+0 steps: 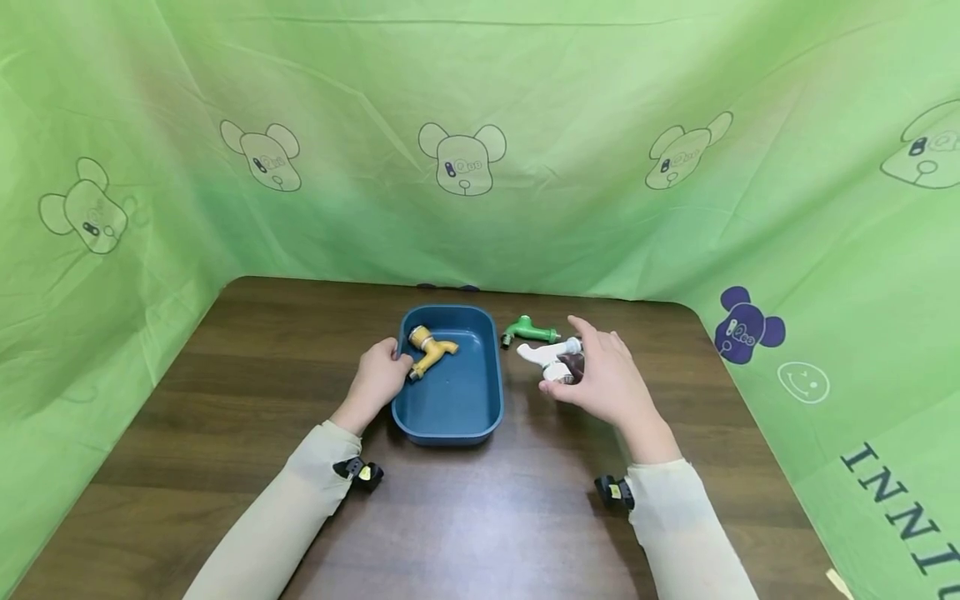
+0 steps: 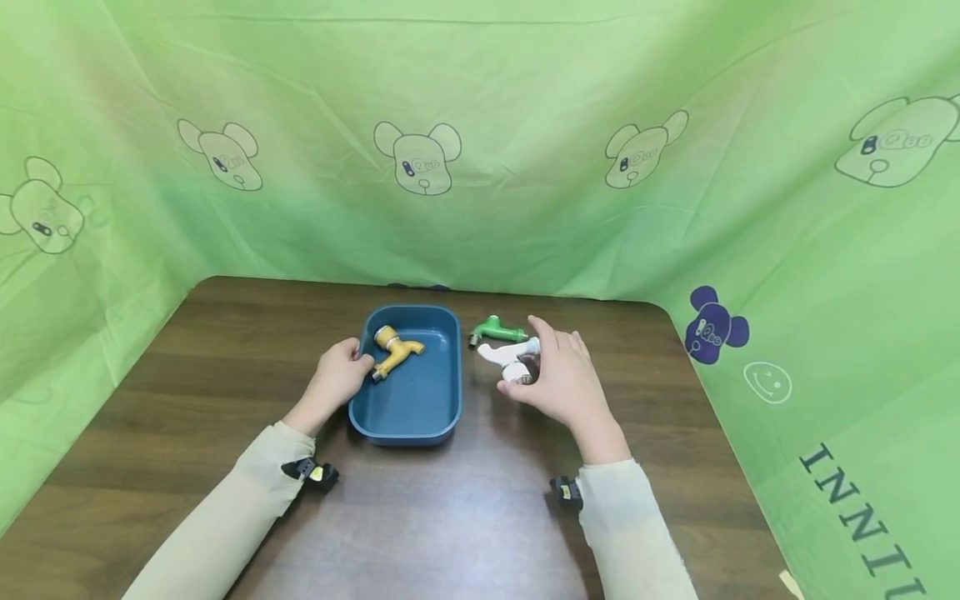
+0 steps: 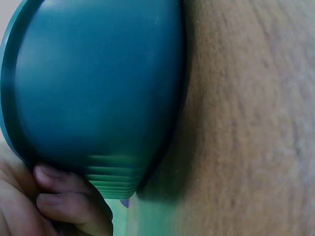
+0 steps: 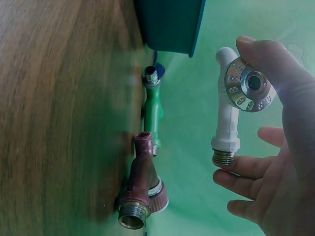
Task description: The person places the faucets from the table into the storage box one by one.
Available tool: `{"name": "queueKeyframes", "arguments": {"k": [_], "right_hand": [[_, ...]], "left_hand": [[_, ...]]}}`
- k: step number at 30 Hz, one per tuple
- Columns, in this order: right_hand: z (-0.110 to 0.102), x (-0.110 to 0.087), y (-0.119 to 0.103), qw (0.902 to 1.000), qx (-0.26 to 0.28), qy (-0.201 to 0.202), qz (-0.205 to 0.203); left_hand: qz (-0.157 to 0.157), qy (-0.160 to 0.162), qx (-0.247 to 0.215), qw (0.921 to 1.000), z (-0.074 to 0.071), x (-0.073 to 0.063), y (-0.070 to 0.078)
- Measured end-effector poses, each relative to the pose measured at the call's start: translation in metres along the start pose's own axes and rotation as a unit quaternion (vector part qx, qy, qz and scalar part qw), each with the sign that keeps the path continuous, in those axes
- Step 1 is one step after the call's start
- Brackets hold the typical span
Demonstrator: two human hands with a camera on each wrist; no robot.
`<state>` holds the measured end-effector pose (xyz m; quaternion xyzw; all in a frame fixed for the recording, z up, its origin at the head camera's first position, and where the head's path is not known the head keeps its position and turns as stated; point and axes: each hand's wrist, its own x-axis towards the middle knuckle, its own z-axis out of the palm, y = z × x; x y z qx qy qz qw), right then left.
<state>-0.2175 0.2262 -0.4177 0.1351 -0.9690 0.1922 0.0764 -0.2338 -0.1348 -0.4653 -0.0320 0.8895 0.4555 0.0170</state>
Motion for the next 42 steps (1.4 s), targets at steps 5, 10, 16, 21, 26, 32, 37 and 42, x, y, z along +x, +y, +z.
{"name": "queueKeyframes", "arguments": {"k": [5, 10, 16, 21, 26, 32, 37, 42], "right_hand": [[-0.001, -0.003, -0.003, 1.0000, 0.002, 0.000, 0.000], [0.000, -0.005, -0.004, 1.0000, 0.003, 0.003, -0.002], [0.000, -0.006, -0.006, 0.9999, 0.003, 0.005, -0.010], [0.001, -0.006, -0.010, 0.9998, 0.006, 0.004, -0.016], [0.000, -0.007, -0.016, 0.9996, 0.010, 0.007, -0.027], [0.000, -0.008, -0.023, 0.9991, 0.009, 0.011, -0.039], [0.000, -0.008, -0.026, 0.9991, 0.009, 0.006, -0.040], [0.000, -0.009, -0.030, 0.9990, 0.009, 0.003, -0.044]], "left_hand": [[0.000, -0.004, -0.001, 1.0000, 0.001, 0.001, -0.002], [0.001, -0.003, -0.003, 1.0000, 0.002, 0.002, -0.003], [-0.002, -0.005, -0.002, 1.0000, 0.003, 0.002, -0.003], [-0.007, -0.005, -0.002, 1.0000, 0.001, 0.002, -0.002], [-0.011, -0.007, -0.001, 0.9999, 0.000, 0.001, -0.002], [-0.006, -0.005, -0.001, 1.0000, 0.000, 0.001, -0.001], [-0.010, -0.006, -0.003, 0.9999, 0.000, 0.000, 0.000], [-0.006, -0.002, -0.002, 1.0000, 0.000, 0.000, 0.000]]}}
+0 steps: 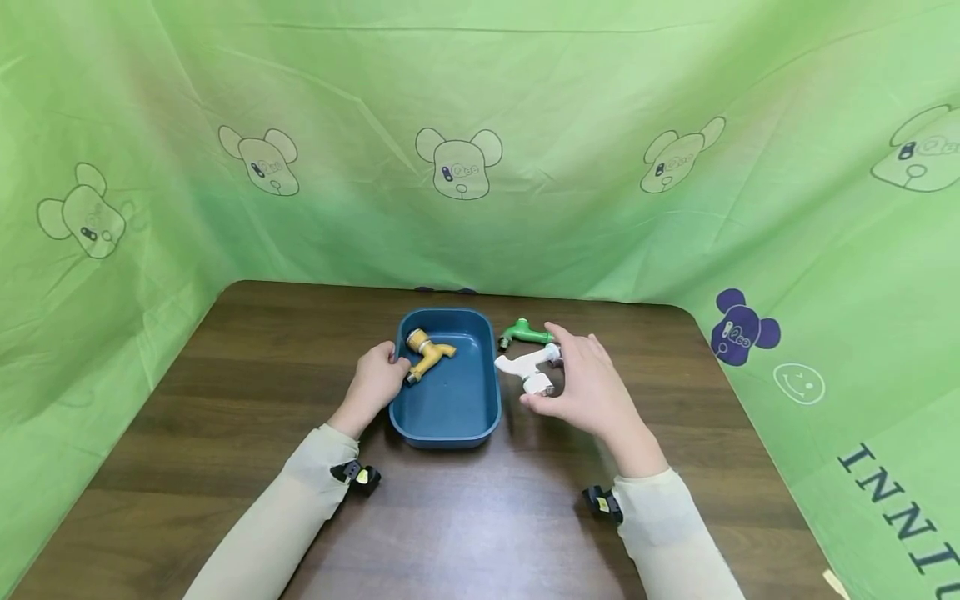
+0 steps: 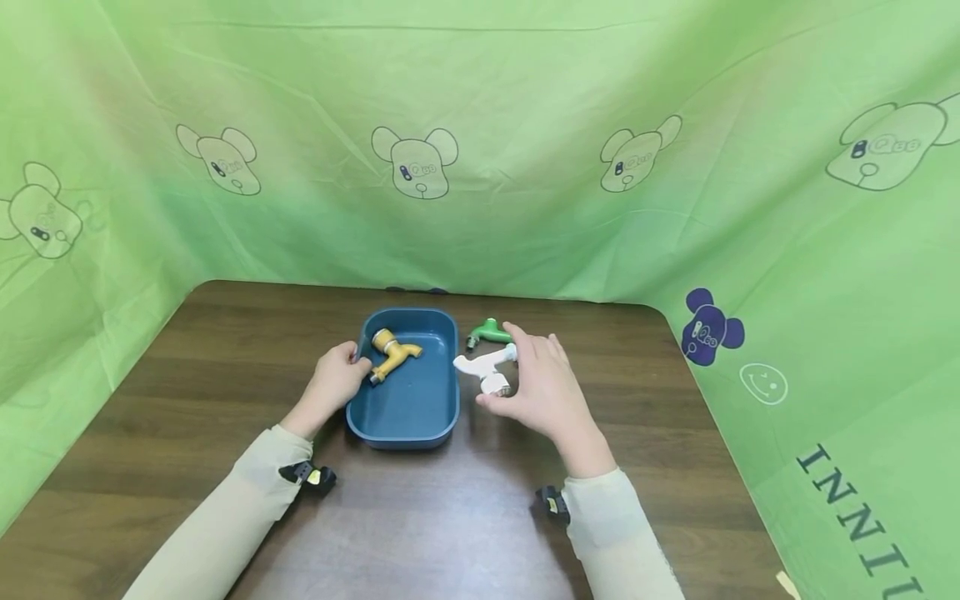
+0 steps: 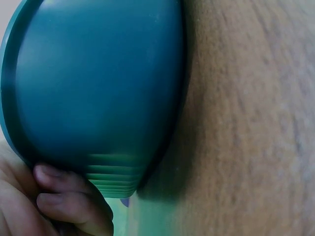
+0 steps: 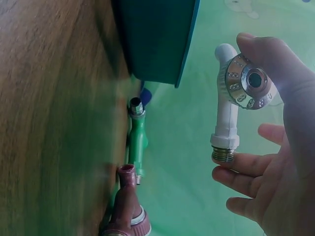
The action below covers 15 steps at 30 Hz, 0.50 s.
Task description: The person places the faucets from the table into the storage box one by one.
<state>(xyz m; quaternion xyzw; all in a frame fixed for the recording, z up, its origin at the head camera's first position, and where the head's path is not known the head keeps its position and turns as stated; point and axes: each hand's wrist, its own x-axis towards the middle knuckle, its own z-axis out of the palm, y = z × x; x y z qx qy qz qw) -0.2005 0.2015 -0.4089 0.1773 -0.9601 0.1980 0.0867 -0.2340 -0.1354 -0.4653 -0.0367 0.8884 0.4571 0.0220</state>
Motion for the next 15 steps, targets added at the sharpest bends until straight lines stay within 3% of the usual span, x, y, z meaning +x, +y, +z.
{"name": "queueKeyframes", "arguments": {"k": [15], "right_hand": [[0.0026, 0.0024, -0.0103, 0.9999, 0.006, 0.000, -0.010]], "left_hand": [[0.013, 0.007, 0.005, 0.9999, -0.0001, -0.0006, 0.0001]]}}
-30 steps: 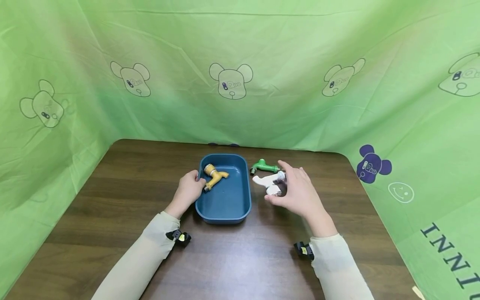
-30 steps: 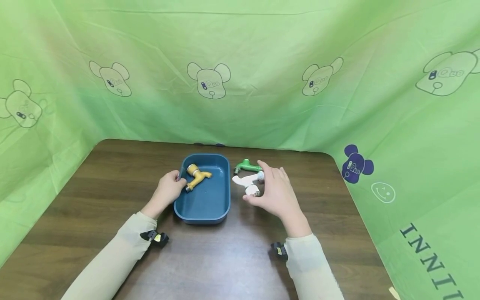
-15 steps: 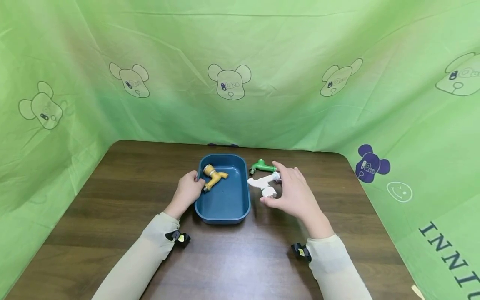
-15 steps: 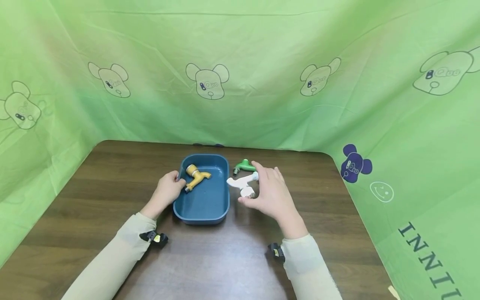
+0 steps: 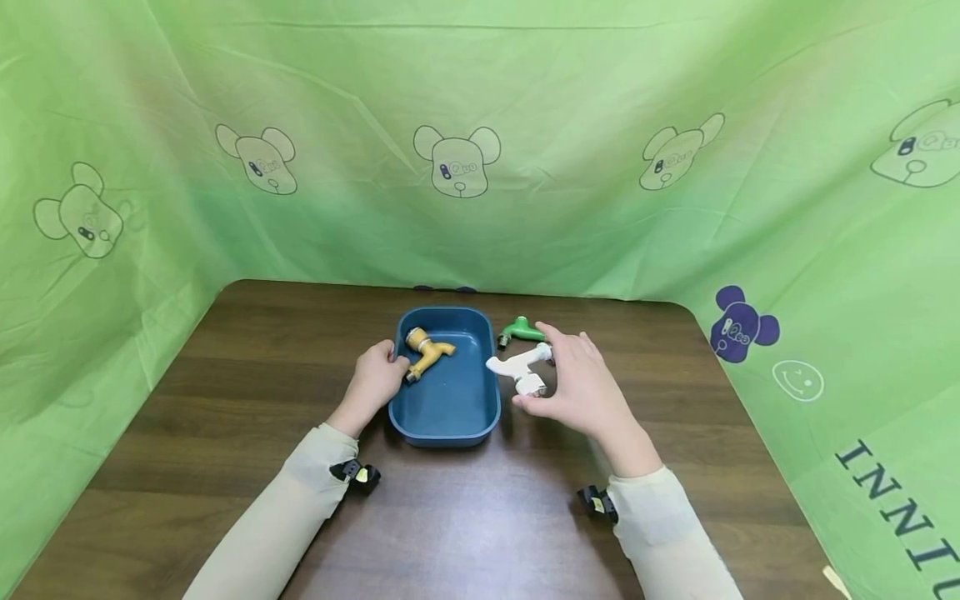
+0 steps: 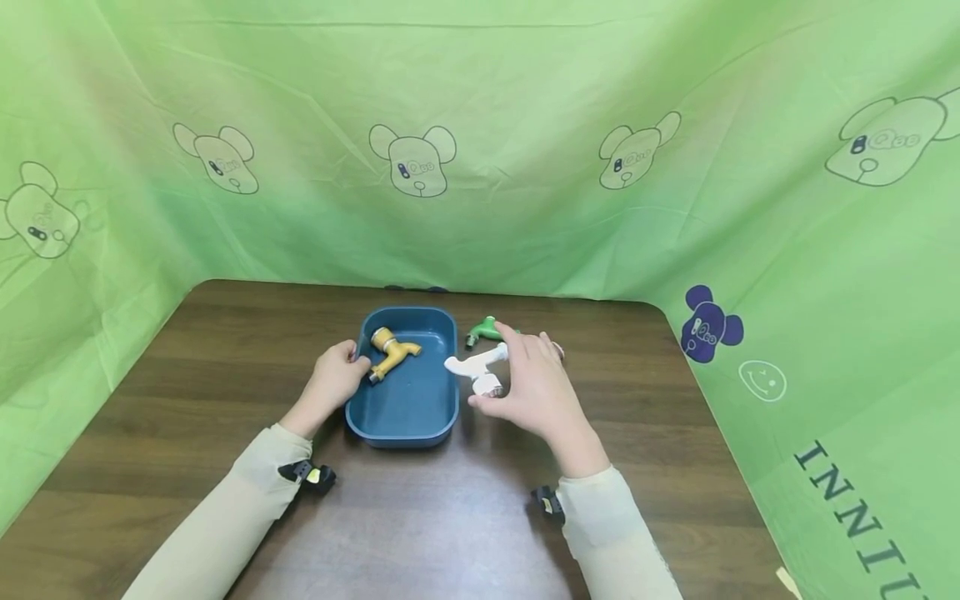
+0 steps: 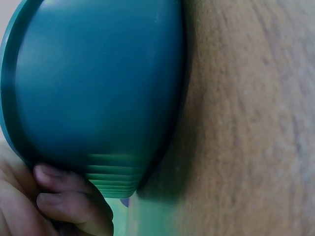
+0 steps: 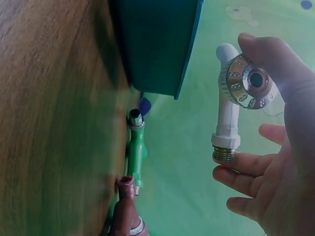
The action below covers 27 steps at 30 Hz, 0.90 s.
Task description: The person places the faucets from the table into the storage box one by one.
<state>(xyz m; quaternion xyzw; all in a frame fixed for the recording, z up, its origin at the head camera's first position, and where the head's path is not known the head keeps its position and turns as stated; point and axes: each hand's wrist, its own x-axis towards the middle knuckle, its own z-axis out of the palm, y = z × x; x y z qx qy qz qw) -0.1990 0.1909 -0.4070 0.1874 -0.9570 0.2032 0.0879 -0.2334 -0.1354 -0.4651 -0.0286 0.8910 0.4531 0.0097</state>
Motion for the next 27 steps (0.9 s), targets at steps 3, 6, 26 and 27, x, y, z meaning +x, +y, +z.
{"name": "queueKeyframes", "arguments": {"k": [3, 6, 26, 27], "right_hand": [[0.001, 0.000, -0.002, 1.0000, 0.003, 0.004, -0.006], [0.004, 0.001, -0.005, 0.9999, 0.004, 0.004, -0.014], [0.010, 0.014, -0.019, 0.9988, -0.014, -0.024, -0.039], [0.010, 0.015, -0.020, 0.9987, -0.016, -0.026, -0.040]], "left_hand": [[0.002, -0.001, -0.001, 1.0000, 0.000, 0.000, 0.001], [0.001, -0.002, -0.004, 1.0000, 0.000, 0.000, 0.001], [-0.004, -0.008, -0.004, 1.0000, -0.001, -0.001, 0.001], [-0.004, -0.008, -0.004, 1.0000, -0.001, -0.001, 0.001]]}}
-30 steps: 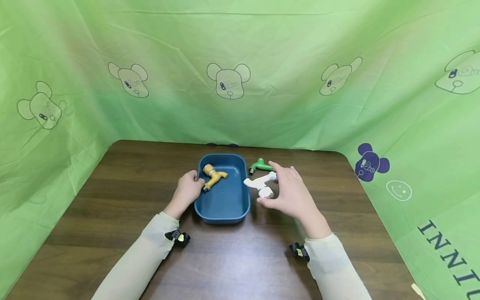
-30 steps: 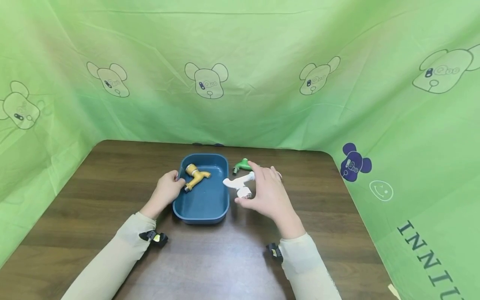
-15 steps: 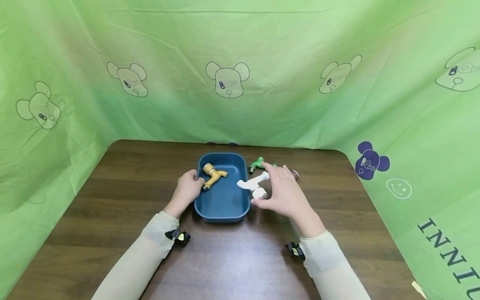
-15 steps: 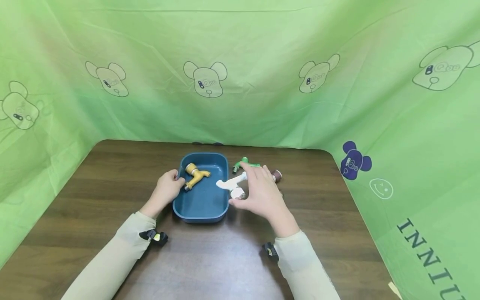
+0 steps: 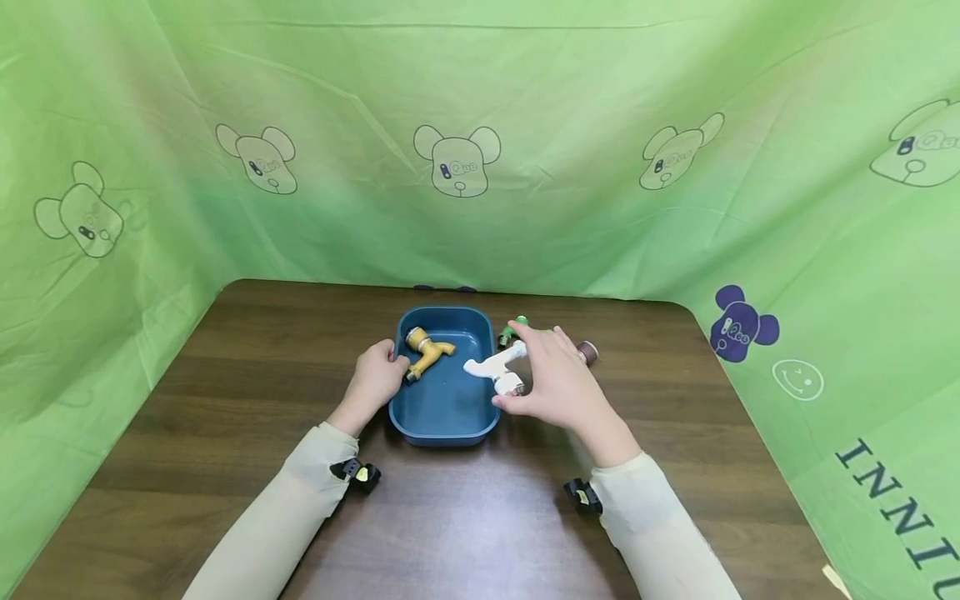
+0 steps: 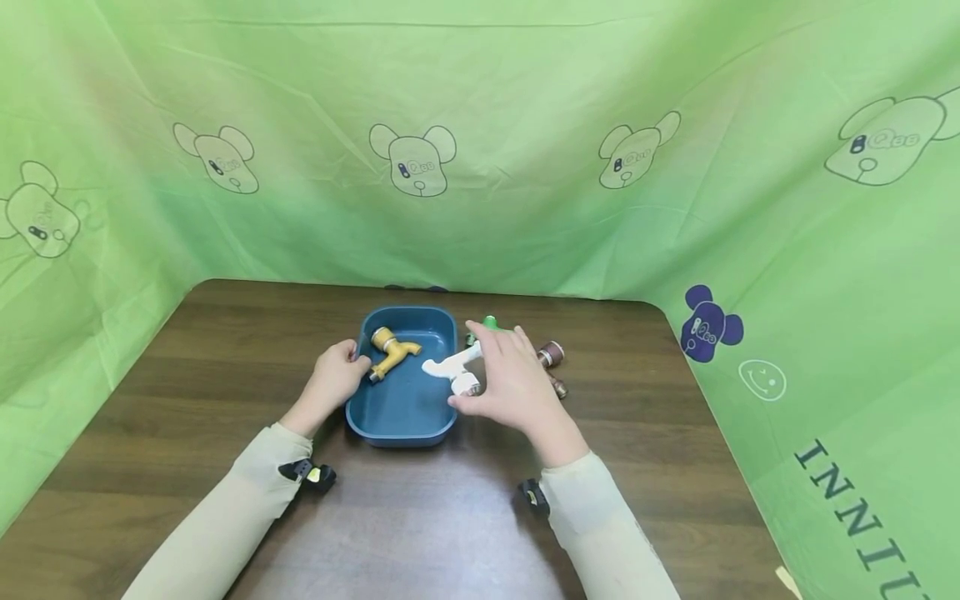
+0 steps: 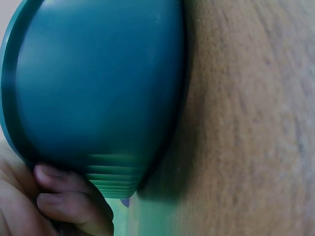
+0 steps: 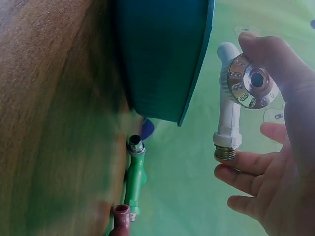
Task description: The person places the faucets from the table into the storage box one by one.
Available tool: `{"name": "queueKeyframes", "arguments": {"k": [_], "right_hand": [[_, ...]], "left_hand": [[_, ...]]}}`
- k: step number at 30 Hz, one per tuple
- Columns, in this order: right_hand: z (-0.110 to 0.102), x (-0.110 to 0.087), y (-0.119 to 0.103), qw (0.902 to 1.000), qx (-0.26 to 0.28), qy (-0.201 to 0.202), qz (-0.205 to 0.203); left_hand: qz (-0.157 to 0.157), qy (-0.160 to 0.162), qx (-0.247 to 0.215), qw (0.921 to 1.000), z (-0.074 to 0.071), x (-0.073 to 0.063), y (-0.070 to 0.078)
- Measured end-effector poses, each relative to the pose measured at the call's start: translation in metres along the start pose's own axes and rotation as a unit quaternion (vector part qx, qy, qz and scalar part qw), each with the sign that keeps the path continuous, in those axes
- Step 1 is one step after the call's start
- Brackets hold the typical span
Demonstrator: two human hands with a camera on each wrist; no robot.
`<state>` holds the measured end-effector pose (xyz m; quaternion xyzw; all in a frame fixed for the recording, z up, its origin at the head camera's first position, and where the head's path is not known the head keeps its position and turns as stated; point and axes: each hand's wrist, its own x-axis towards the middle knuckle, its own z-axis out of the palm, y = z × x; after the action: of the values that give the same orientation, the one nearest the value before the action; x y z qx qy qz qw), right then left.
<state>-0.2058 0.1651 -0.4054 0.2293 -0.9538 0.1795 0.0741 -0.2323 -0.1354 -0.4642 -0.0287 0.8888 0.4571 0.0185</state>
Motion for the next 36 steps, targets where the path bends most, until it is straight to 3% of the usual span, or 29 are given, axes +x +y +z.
{"name": "queueKeyframes", "arguments": {"k": [36], "right_hand": [[0.007, 0.027, -0.011, 0.9983, -0.022, -0.037, -0.040]], "left_hand": [[0.005, 0.004, 0.003, 1.0000, 0.001, 0.003, -0.003]]}}
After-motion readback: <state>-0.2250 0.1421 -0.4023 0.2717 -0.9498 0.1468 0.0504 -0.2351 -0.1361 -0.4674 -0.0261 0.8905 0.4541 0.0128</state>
